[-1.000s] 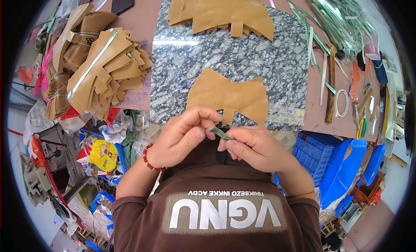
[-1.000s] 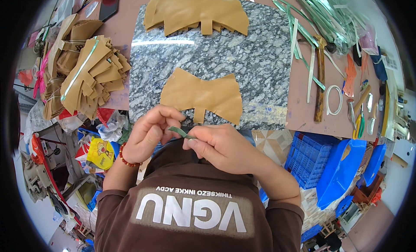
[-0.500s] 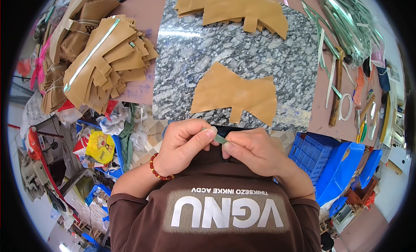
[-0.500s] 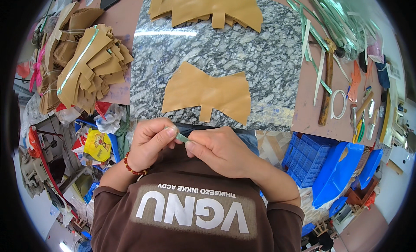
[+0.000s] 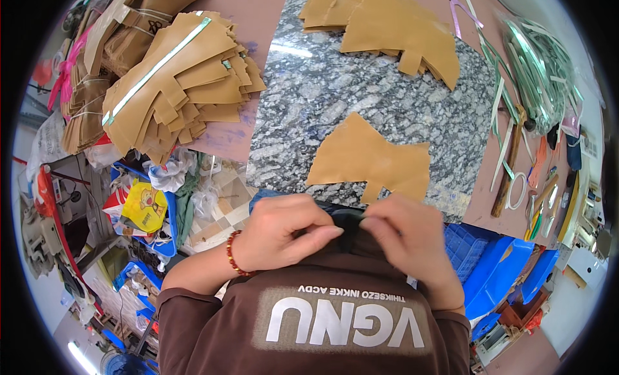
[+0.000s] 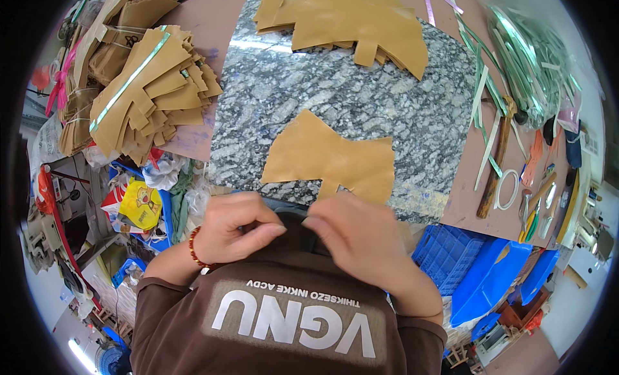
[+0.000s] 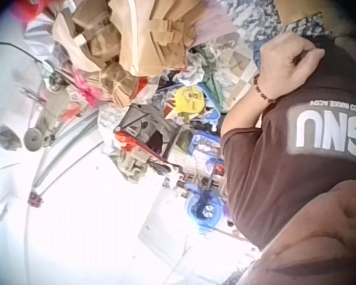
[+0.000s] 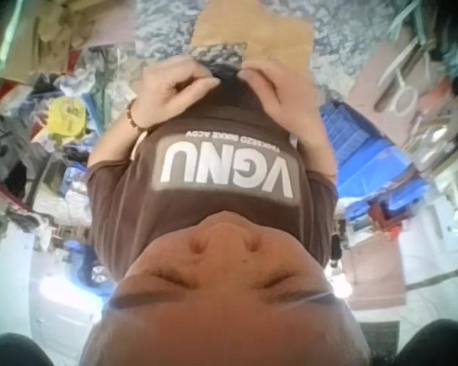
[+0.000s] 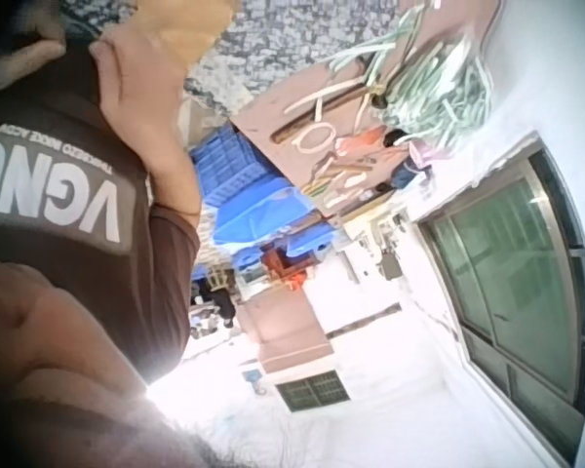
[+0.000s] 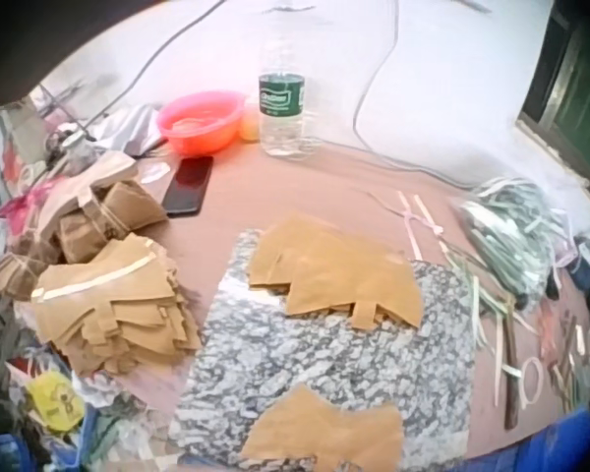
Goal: Applying adhesive strips and small decorative elements to leather shoe components.
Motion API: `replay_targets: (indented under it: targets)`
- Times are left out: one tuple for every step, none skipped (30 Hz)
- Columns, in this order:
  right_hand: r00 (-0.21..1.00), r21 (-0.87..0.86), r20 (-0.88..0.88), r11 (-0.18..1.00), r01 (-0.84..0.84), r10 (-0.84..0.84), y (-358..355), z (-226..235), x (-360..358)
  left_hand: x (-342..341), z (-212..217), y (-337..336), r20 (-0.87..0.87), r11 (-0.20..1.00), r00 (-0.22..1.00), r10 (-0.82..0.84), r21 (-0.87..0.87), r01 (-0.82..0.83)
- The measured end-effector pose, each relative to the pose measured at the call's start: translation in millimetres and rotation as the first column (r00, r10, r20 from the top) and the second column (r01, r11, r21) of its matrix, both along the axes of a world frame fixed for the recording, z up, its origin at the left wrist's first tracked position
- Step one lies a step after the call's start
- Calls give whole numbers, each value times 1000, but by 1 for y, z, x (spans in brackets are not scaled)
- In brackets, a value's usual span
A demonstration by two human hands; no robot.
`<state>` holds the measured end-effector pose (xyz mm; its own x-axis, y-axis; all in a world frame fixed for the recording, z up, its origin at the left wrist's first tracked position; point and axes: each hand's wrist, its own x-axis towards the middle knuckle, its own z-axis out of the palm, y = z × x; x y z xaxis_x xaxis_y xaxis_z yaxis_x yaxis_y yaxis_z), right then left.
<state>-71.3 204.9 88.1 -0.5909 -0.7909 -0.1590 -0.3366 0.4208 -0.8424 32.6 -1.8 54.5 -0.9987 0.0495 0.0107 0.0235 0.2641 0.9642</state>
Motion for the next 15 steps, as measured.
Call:
replay_targets:
  targets:
    - [996,-6,-62,998,66,-67,1,3,-9,2,0,-8,2,1000,1000,8,3,-8]
    - [984,-16,-122,991,131,-132,1,6,-18,5,0,-17,-9,999,1000,-28,-40,28]
    - [984,-11,-120,992,127,-128,1,7,-25,6,0,-24,-20,995,997,-69,-80,68]
    - [981,6,-102,986,164,-162,1,8,-32,4,-1,-29,-17,995,998,-65,-75,63]
    - [977,23,-84,980,200,-197,-2,8,-37,1,-3,-34,-128,981,987,-100,-177,76]
    - [978,27,-82,980,196,-193,-5,6,-41,-1,-2,-37,-233,957,961,-146,-280,78]
    - [983,31,-59,984,178,-176,-10,4,-44,0,1,-38,-228,938,961,-156,-338,72]
    - [987,36,-36,986,160,-159,-14,2,-46,-2,1,-39,-227,940,962,-153,-334,71]
    - [987,39,-35,987,157,-155,-20,-1,-47,-3,0,-38,-260,928,957,-130,-371,25]
    - [991,36,-9,990,137,-137,-25,-4,-48,-5,-1,-38,-294,914,950,-108,-406,-21]
    - [993,32,16,992,119,-119,-30,-7,-48,-8,-4,-36,-294,915,950,-106,-402,-23]
    - [993,34,18,993,114,-115,-35,-11,-48,-8,-10,-34,-334,897,942,-45,-429,-109]
    - [994,31,5,994,106,-106,-39,-14,-48,-9,-14,-31,-374,871,927,13,-452,-195]
    - [995,28,-8,995,98,-98,-42,-16,-48,-12,-17,-29,-373,871,928,16,-450,-197]
    - [995,31,-7,995,97,-97,-44,-18,-48,-14,-20,-26,-387,877,920,54,-422,-229]
